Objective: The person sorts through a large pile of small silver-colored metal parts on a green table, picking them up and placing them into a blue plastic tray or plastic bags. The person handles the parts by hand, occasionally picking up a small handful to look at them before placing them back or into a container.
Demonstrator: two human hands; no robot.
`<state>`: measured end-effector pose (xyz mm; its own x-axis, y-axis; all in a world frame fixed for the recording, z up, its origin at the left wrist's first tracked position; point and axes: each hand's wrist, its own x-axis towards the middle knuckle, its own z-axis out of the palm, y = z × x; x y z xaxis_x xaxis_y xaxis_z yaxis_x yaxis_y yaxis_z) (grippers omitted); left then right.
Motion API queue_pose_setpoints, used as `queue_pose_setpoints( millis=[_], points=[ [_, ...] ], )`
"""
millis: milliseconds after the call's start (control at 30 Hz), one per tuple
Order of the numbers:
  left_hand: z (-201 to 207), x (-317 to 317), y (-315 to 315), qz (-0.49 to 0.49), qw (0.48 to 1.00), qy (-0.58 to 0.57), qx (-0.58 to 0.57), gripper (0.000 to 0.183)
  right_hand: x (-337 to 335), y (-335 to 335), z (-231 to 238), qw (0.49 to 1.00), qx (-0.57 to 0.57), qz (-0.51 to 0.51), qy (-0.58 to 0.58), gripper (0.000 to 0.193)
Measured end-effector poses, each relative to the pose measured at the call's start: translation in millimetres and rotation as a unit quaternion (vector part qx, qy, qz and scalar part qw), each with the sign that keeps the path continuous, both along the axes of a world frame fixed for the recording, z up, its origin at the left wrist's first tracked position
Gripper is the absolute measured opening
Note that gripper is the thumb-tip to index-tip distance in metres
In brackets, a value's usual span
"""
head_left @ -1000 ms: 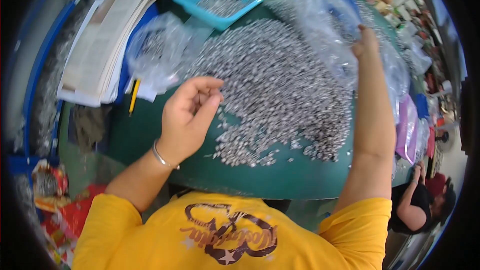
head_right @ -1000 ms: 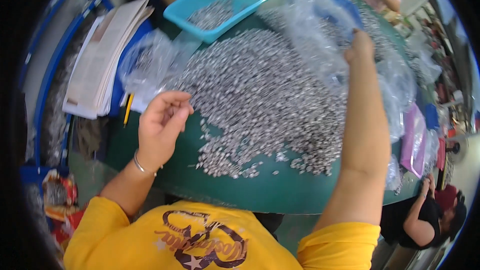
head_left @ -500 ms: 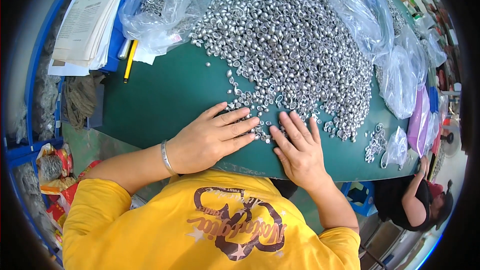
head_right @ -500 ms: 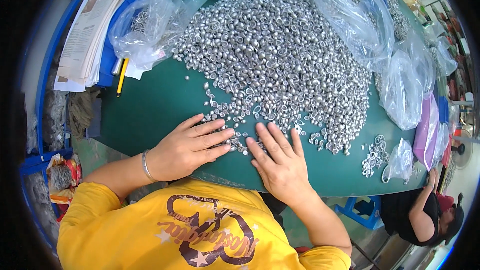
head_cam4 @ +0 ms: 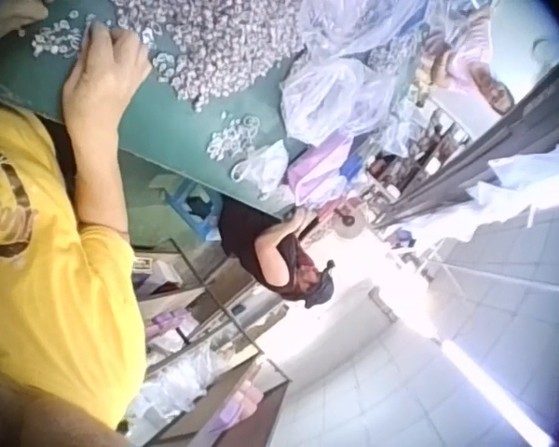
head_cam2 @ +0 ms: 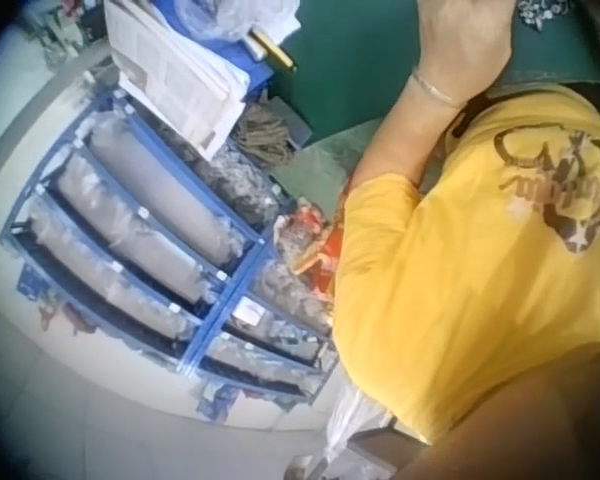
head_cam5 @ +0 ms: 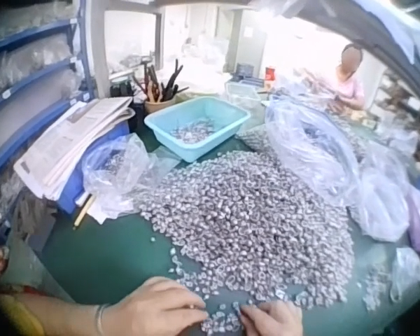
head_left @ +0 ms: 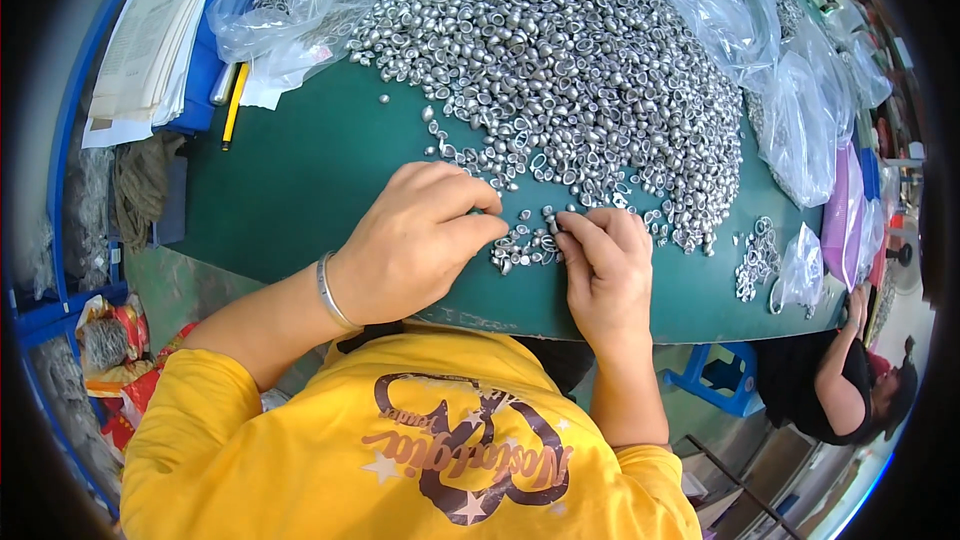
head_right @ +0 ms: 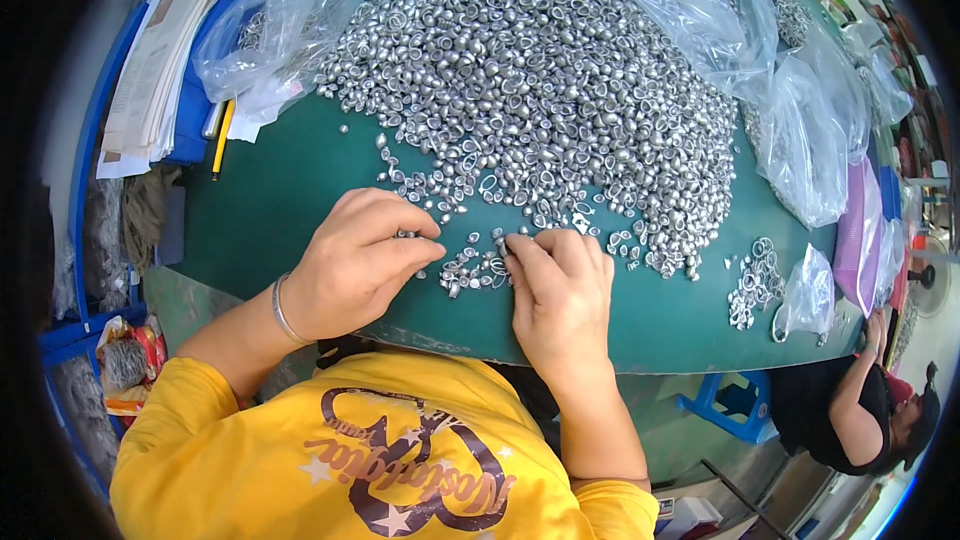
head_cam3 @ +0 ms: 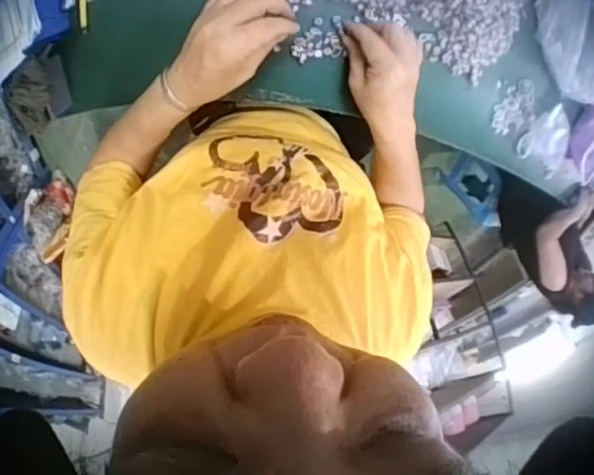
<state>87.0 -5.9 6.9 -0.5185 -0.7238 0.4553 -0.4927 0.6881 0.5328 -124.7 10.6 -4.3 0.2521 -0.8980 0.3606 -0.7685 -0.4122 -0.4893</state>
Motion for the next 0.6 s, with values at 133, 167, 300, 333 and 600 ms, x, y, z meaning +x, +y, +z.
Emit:
queue_pose_setpoints(
  millis=[133, 167, 300, 333, 600],
  points=[
    [4.2, -23.9, -0.8, -0.017, 0.999, -0.018, 0.044, 0.016, 0.7, -2.4, 7.9, 0.997, -0.004, 0.012, 0.080, 0.018],
    [4.0, -26.9, -0.3, -0.030, 0.995, -0.080, 0.049, 0.014, 1.5, -3.7, 9.4, 0.997, -0.006, 0.012, 0.079, 0.018],
    [-7.5, -30.3, -1.7, -0.015, 0.996, -0.086, 0.028, 0.014, 3.6, -6.9, 12.3, 0.995, 0.004, 0.036, 0.088, 0.025],
    [-7.8, -29.8, -4.0, 0.006, 0.996, -0.081, 0.023, 0.014, 3.6, -7.4, 12.0, 0.995, 0.010, 0.045, 0.084, 0.026],
    [6.1, -36.5, -9.5, -0.009, 0.995, 0.053, 0.081, 0.028, -4.8, -3.5, 11.2, 0.923, 0.209, -0.020, -0.323, 0.010]
  ],
)
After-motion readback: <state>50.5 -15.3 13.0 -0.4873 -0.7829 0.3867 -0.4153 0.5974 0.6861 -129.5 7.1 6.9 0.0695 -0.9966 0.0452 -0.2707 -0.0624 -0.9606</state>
